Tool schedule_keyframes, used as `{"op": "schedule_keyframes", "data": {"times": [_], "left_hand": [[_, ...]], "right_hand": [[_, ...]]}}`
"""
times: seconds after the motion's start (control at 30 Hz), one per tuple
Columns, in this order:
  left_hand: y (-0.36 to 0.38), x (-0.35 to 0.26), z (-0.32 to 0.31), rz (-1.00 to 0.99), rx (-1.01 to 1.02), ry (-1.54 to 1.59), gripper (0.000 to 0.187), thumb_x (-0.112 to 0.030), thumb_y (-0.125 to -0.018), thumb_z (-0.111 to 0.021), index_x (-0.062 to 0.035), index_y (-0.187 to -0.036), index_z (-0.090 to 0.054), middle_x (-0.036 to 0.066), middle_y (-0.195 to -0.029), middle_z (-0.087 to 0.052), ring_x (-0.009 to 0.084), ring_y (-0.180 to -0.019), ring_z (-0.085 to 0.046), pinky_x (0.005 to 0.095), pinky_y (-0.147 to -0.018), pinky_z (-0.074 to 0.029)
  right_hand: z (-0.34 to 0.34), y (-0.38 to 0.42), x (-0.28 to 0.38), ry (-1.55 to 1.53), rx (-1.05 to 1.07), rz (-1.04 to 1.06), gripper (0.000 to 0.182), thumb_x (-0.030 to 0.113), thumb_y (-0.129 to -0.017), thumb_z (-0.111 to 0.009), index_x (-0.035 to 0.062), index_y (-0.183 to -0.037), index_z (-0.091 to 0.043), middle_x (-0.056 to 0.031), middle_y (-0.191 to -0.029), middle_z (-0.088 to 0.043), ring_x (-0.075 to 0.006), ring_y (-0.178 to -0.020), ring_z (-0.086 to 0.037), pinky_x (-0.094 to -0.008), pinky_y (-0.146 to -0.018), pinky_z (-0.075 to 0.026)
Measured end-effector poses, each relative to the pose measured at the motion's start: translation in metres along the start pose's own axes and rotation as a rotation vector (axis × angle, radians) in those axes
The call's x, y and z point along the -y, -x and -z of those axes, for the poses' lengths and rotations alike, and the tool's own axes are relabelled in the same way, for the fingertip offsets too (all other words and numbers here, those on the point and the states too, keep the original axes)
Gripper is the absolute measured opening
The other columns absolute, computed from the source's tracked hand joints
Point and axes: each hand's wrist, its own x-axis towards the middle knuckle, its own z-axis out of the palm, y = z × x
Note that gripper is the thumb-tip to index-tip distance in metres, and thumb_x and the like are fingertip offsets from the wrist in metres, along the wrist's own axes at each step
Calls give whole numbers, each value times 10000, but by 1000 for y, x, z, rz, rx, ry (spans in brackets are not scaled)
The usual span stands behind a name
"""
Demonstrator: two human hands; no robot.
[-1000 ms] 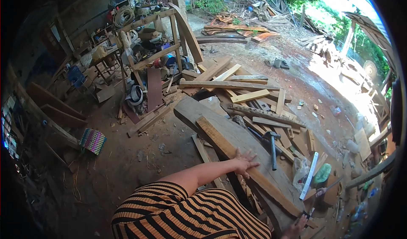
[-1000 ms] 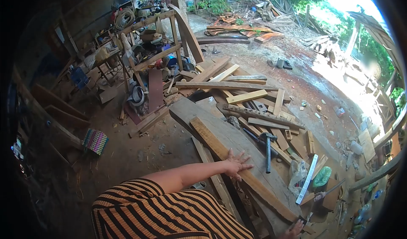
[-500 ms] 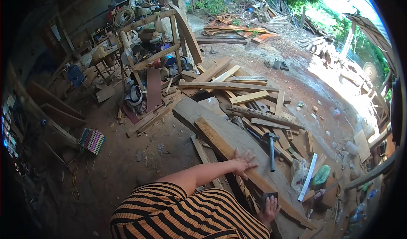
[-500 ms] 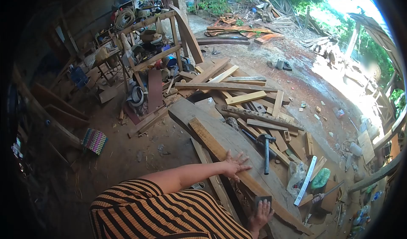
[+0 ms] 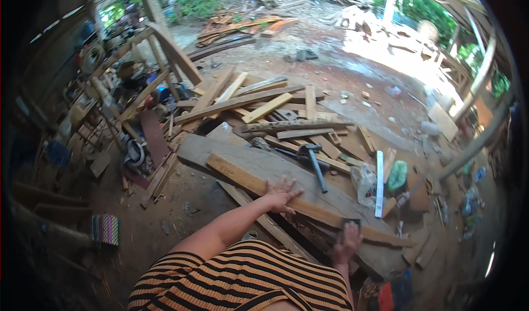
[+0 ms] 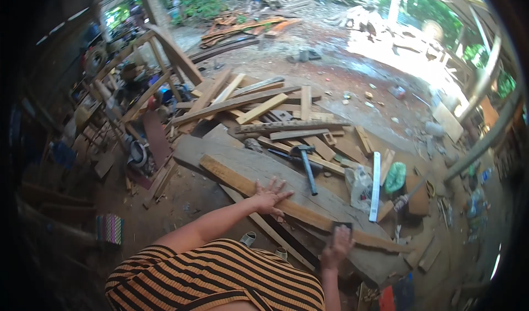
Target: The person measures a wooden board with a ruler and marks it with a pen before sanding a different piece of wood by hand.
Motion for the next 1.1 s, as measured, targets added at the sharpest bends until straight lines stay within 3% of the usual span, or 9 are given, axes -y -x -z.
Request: {"op": "schedule_keyframes", "data": {"times": [0.1, 0.27, 0.47, 0.57, 0.6, 0.73, 0.87, 0.93, 1.1], "left_hand": [[-5, -3, 1, -16, 46, -74, 920, -653, -747, -613, -399, -1491, -135, 78, -1589, 34, 373, -1444, 81, 769, -991, 6], [-7, 0, -5, 20, -1, -75, 929, -675, -739, -606, -402, -1490, -131, 83, -1589, 27, 389, -1440, 84, 774, -983, 3], [-9, 1, -7, 15, 7, -63, 953, -685, -720, -614, -396, -1491, -133, 90, -1588, 32, 392, -1438, 89, 779, -973, 29], [-10, 0, -6, 18, 3, -58, 957, -688, -716, -616, -401, -1490, -132, 91, -1588, 36, 392, -1438, 91, 779, -971, 40], [-9, 0, -6, 22, 6, -52, 957, -685, -716, -619, -402, -1489, -132, 90, -1588, 37, 390, -1439, 90, 777, -973, 42], [-10, 1, -8, 29, 2, -63, 961, -684, -712, -624, -404, -1489, -133, 88, -1588, 38, 385, -1440, 87, 775, -975, 41], [-9, 1, -8, 21, 1, -58, 954, -681, -714, -625, -405, -1487, -138, 86, -1589, 34, 382, -1441, 84, 772, -981, 35], [-9, 0, -8, 23, -7, -60, 951, -680, -716, -623, -405, -1487, -140, 86, -1589, 32, 383, -1441, 84, 770, -982, 36], [-7, -3, -5, 26, -14, -71, 937, -627, -728, -655, -401, -1487, -153, 101, -1587, -5, 400, -1440, 55, 764, -994, -14]], "right_hand": [[0, 5, 39, -147, 184, 242, 440, 99, -786, -596, 117, -1226, -598, -90, -1338, -539, -264, -1304, -440, -516, -1111, -208], [40, 2, -75, 70, 61, 204, 412, 96, -800, -537, 128, -1204, -614, -68, -1323, -560, -250, -1297, -453, -538, -1098, -216], [109, -3, -275, 385, -70, -482, 365, 248, -957, -456, 136, -1289, -558, -78, -1378, -505, -254, -1331, -397, -503, -1077, -269], [124, -11, -328, 121, 19, -938, 385, 286, -968, -458, 113, -1301, -541, -100, -1388, -488, -271, -1325, -399, -475, -1066, -300], [119, -9, -325, 121, 16, -938, 385, 286, -968, -458, 113, -1301, -541, -100, -1388, -488, -271, -1325, -399, -475, -1066, -300], [88, -6, -227, 327, -225, -440, 363, 205, -954, -476, 40, -1269, -553, -158, -1349, -513, -319, -1266, -461, -404, -1060, -337], [48, 4, -116, 221, -129, -379, 391, 247, -947, -479, 102, -1306, -535, -101, -1414, -463, -276, -1338, -386, -507, -1119, -206], [34, 11, -61, 139, -39, -152, 407, 235, -912, -527, 111, -1299, -546, -95, -1403, -477, -269, -1337, -393, -502, -1128, -194], [48, 18, -75, 69, 77, 75, 405, 226, -889, -551, 114, -1278, -566, -88, -1372, -511, -267, -1314, -425, -510, -1123, -198]]}}
